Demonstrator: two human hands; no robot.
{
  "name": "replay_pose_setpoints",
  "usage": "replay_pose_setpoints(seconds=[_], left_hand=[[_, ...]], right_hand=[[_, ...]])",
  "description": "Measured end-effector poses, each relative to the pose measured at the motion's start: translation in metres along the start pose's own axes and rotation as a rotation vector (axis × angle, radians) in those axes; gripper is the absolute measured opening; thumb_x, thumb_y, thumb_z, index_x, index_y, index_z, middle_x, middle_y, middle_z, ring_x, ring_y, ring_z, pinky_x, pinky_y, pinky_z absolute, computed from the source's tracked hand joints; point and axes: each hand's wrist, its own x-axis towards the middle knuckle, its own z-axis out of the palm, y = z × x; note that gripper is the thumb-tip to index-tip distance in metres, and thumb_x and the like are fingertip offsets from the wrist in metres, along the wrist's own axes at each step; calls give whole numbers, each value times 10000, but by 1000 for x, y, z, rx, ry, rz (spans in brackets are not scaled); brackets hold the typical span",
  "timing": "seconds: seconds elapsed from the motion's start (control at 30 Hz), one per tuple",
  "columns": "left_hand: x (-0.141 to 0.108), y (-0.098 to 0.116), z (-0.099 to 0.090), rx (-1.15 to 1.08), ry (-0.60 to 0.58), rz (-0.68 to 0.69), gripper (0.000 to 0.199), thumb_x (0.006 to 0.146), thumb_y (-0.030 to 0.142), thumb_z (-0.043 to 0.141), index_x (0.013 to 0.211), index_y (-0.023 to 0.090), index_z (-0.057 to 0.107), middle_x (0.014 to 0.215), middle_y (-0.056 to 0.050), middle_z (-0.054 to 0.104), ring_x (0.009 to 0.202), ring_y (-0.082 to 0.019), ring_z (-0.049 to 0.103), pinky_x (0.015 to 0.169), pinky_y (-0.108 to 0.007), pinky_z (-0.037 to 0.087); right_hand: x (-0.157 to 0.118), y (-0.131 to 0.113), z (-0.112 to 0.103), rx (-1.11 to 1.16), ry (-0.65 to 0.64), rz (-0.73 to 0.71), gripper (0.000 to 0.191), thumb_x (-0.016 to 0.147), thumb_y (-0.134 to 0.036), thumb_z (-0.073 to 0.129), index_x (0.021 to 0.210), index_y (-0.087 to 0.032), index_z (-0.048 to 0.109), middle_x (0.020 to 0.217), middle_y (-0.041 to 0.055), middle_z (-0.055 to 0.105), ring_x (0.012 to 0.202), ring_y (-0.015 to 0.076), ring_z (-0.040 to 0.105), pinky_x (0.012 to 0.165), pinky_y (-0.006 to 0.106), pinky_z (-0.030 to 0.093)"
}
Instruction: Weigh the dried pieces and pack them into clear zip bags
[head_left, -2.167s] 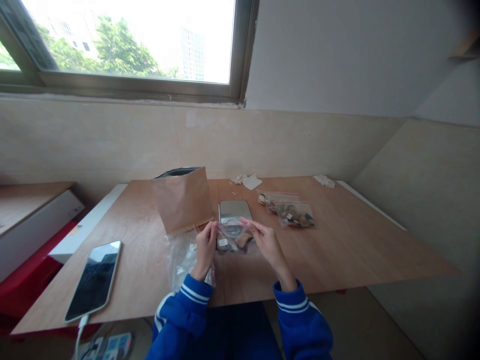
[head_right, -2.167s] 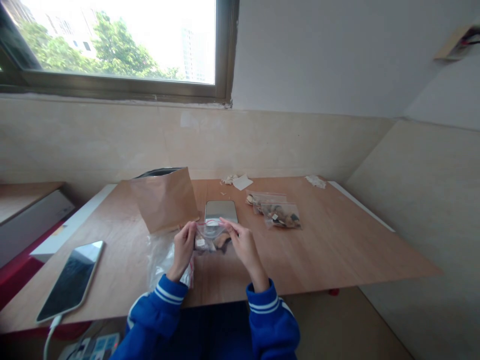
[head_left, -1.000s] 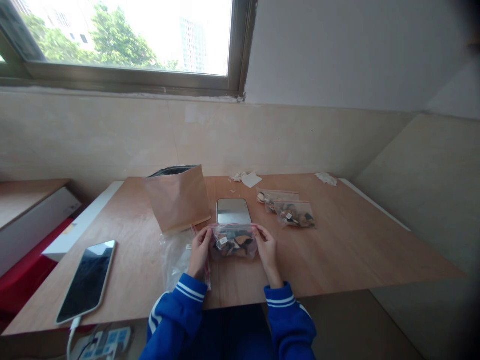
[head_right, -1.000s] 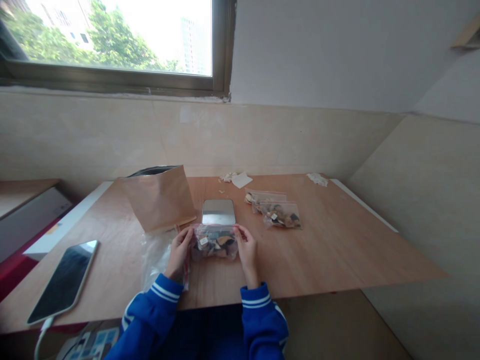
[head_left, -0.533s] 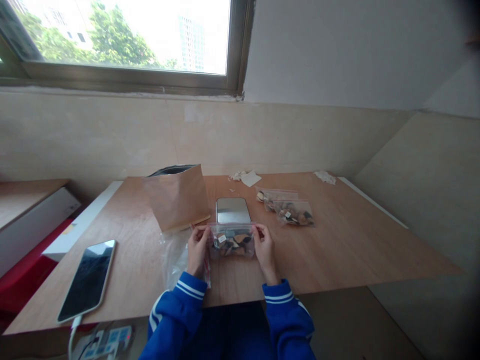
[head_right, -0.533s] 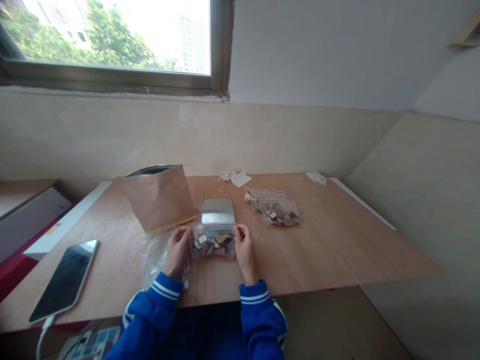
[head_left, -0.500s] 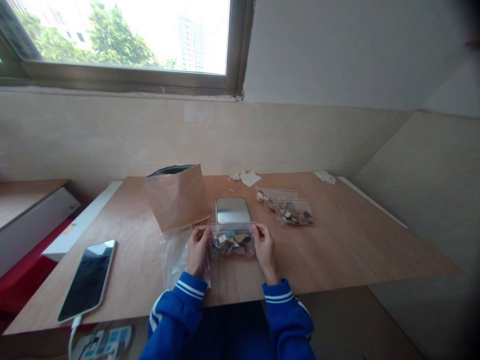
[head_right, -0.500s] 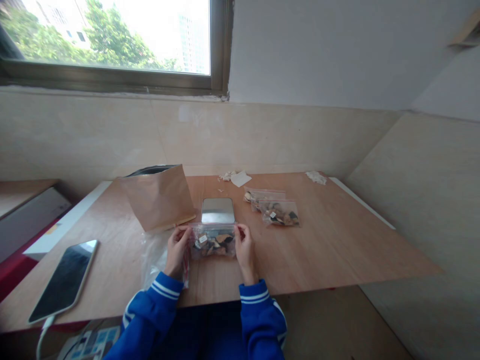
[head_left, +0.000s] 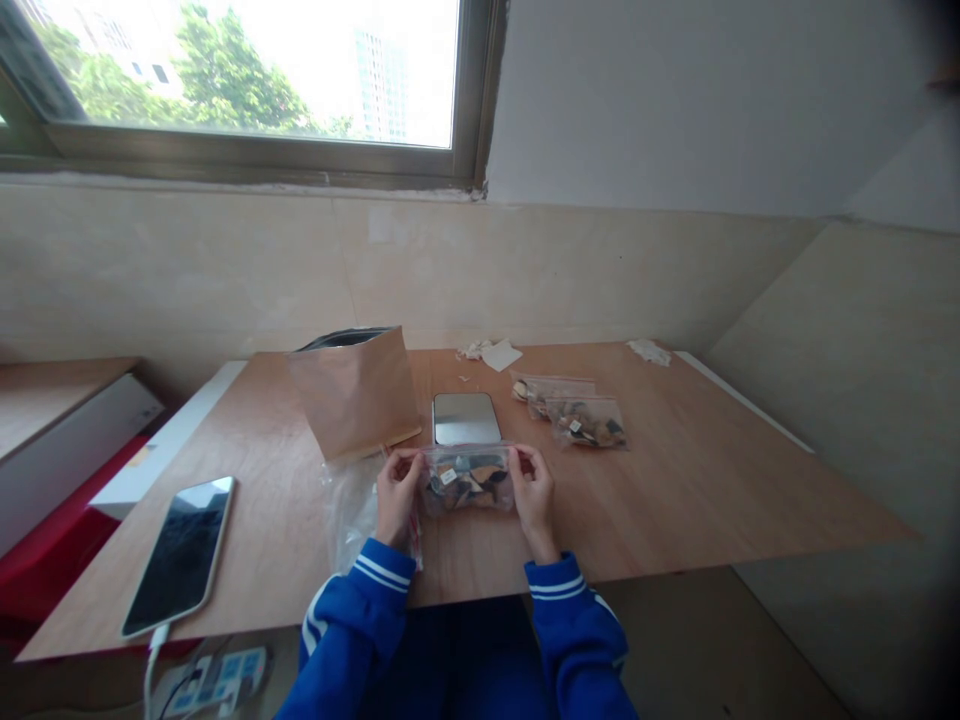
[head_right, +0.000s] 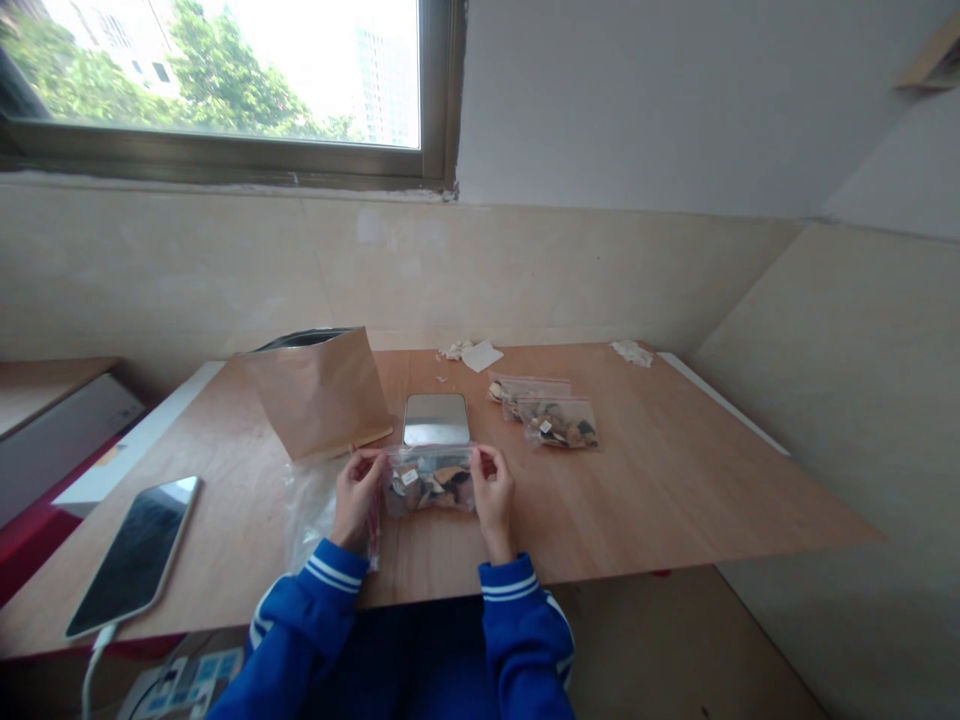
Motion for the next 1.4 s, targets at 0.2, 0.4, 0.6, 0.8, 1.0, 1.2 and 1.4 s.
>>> replay_pose_setpoints(seconds=[0.2,0.4,0.6,0.8,1.0,1.2,1.4], left_hand=[[-2,0,1,-12,-24,-17,262,760,438,695,839,190,660,797,-18,669,766,-163,610,720,-256,456],[-4,-2,4,-80,-116,-89,300,736,449,725,873,186,679,858,-40,692,813,-175,624,752,-269,471],[-4,-2,3,-68,-102,-73,251,742,427,726,846,204,675,818,-16,678,778,-156,614,727,-248,462],[-4,2,2,-23,-86,-52,270,747,441,713,840,191,666,801,-21,666,762,-159,603,703,-240,460],[-6,7,2,-32,-107,-39,271,752,438,712,856,192,666,828,-32,670,793,-169,612,724,-250,478],[-9,13,5,-14,-198,-59,292,760,460,701,898,202,693,909,-59,705,892,-206,639,801,-291,491],[-9,12,5,-28,-192,-44,294,777,434,695,916,176,680,892,-60,699,855,-192,637,782,-290,487]], right_hand=[[1,-2,1,84,-4,77,300,861,-467,599,911,-174,643,831,43,670,742,176,612,709,309,483],[1,-6,3,191,-73,152,347,812,-513,643,899,-177,637,750,22,657,716,180,623,698,313,491],[1,-8,2,191,-86,166,338,790,-500,673,886,-176,657,757,31,674,717,181,626,697,316,499],[3,-8,0,178,-67,152,337,774,-491,688,870,-169,672,797,43,691,729,179,629,710,320,512],[2,-8,-1,187,-70,166,343,775,-498,684,881,-172,671,827,49,699,749,187,640,718,325,517],[0,-11,2,213,-182,215,363,760,-515,698,886,-175,686,814,50,710,781,209,657,733,334,523],[0,-15,3,235,-189,229,362,740,-515,718,878,-180,702,838,50,724,797,210,665,772,350,528]])
